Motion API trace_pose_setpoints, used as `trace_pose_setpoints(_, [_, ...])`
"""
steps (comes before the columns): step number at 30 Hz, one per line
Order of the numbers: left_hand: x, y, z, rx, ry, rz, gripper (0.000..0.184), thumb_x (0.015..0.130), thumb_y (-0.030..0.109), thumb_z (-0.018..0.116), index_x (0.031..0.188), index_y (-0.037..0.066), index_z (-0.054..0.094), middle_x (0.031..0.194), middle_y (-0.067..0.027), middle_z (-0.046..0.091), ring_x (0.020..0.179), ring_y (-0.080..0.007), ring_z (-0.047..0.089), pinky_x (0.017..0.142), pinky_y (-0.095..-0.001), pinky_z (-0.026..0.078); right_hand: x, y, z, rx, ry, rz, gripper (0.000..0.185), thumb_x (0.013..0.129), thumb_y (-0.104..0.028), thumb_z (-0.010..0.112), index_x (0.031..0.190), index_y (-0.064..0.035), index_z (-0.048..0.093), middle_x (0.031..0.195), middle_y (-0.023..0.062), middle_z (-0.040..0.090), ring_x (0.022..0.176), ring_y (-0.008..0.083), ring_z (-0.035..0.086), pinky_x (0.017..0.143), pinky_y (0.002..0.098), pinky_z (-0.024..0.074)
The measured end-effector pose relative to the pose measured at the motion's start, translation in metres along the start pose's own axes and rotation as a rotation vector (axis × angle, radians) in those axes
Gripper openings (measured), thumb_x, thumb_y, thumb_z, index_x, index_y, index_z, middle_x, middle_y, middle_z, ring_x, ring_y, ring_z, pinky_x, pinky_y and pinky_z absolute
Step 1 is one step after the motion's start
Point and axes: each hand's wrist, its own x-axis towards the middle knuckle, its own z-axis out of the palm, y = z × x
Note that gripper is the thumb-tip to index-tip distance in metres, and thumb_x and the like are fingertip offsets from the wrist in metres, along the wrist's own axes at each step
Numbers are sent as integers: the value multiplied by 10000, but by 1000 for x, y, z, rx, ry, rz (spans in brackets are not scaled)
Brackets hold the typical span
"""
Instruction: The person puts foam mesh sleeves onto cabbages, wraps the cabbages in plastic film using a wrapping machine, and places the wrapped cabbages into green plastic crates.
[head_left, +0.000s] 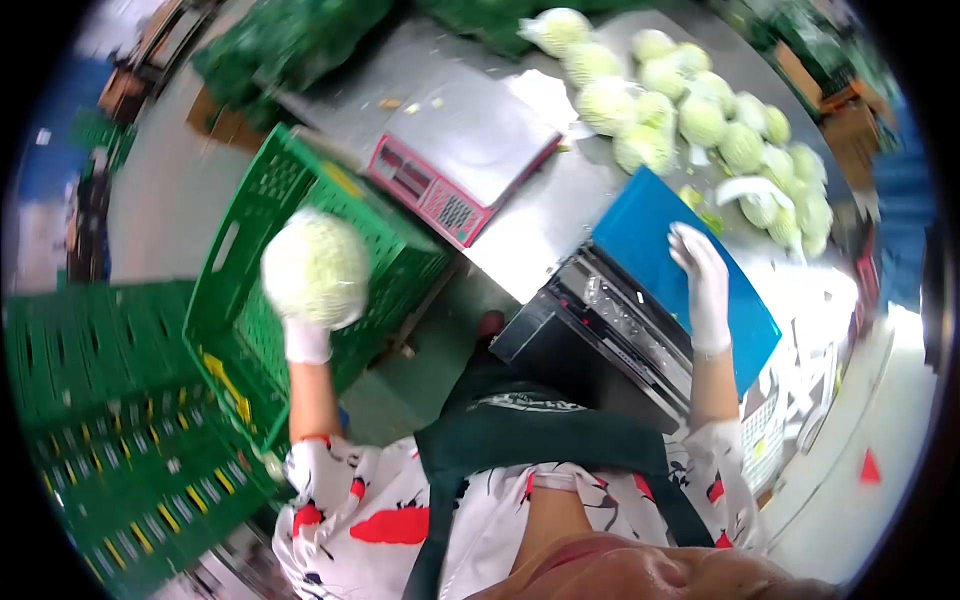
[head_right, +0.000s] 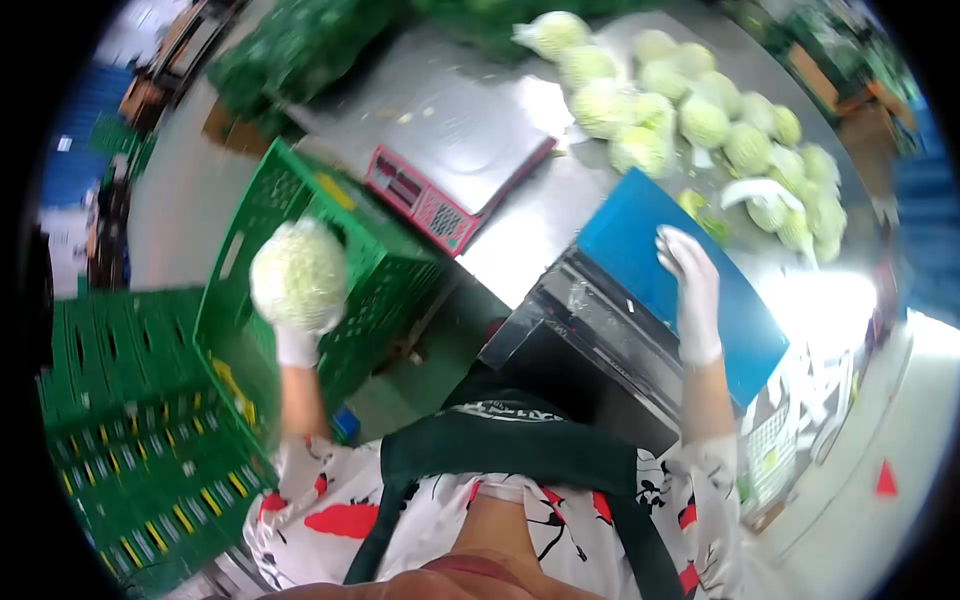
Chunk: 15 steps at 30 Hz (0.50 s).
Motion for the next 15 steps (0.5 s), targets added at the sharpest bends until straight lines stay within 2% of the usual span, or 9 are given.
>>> trace_pose_setpoints(2, [11,30,25,193,196,20,688,1013,584,324,1503,111,423,1514,-107,475,1361,-324,483,1147,-515,384,45,21,-18,-15,50,-18,342,1005,-240,558,1221,-2,676,1226,75,669,1145,155,619,996,303,468])
trace_pose_setpoints(5, [11,26,21,390,586,-19,790,982,646,362,1497,50,422,1512,-164,468,1379,-344,461,1155,-547,340,117,39,-42,-94,165,-17,319,954,-239,639,1176,-18,698,1132,32,695,1024,111,613,888,274,468])
trace_pose_setpoints(7, [10,27,13,148,587,-211,809,987,631,385,1492,0,409,1525,-192,437,1424,-351,394,1149,-564,313,169,60,-59,-120,226,-44,270,923,-211,665,1066,9,730,1012,29,713,947,107,609,830,269,467])
trace_pose_setpoints(9, [7,33,-3,631,676,-273,822,992,624,390,1495,-26,389,1545,-194,404,1459,-347,331,1150,-572,284,212,68,-73,-277,232,-19,318,898,-261,674,1013,29,735,951,56,720,860,142,635,771,281,482])
trace_pose_setpoints(10, [17,23,26,924,768,-159,738,998,537,429,1476,-26,418,1518,-189,435,1421,-331,381,1132,-534,319,230,65,-77,-334,212,1,325,893,-277,688,1023,17,737,945,55,715,840,137,625,747,284,481])
trace_pose_setpoints(11, [29,6,54,1184,810,134,656,1004,451,468,1456,-25,446,1491,-185,466,1383,-315,431,1114,-496,354,248,64,-78,-390,185,21,333,888,-292,702,1033,6,738,938,54,710,820,131,614,724,287,480])
trace_pose_setpoints(12, [46,-16,98,1318,750,341,577,1010,364,507,1437,-24,474,1465,-180,498,1345,-299,481,1097,-458,389,266,65,-78,-443,154,42,343,883,-308,716,1044,-6,739,931,53,706,800,125,604,700,290,480])
trace_pose_setpoints(13, [64,-40,144,1366,631,457,503,1016,277,545,1418,-23,502,1438,-176,529,1307,-284,531,1079,-420,424,289,67,-77,-457,147,56,353,880,-311,719,1031,7,739,914,63,706,793,133,610,690,296,483])
trace_pose_setpoints(15, [106,-91,209,1338,250,239,415,974,119,584,1362,-25,560,1343,-163,604,1182,-240,623,1034,-337,467,334,75,-73,-481,127,83,376,874,-319,726,1006,34,739,880,85,706,777,149,624,670,307,489])
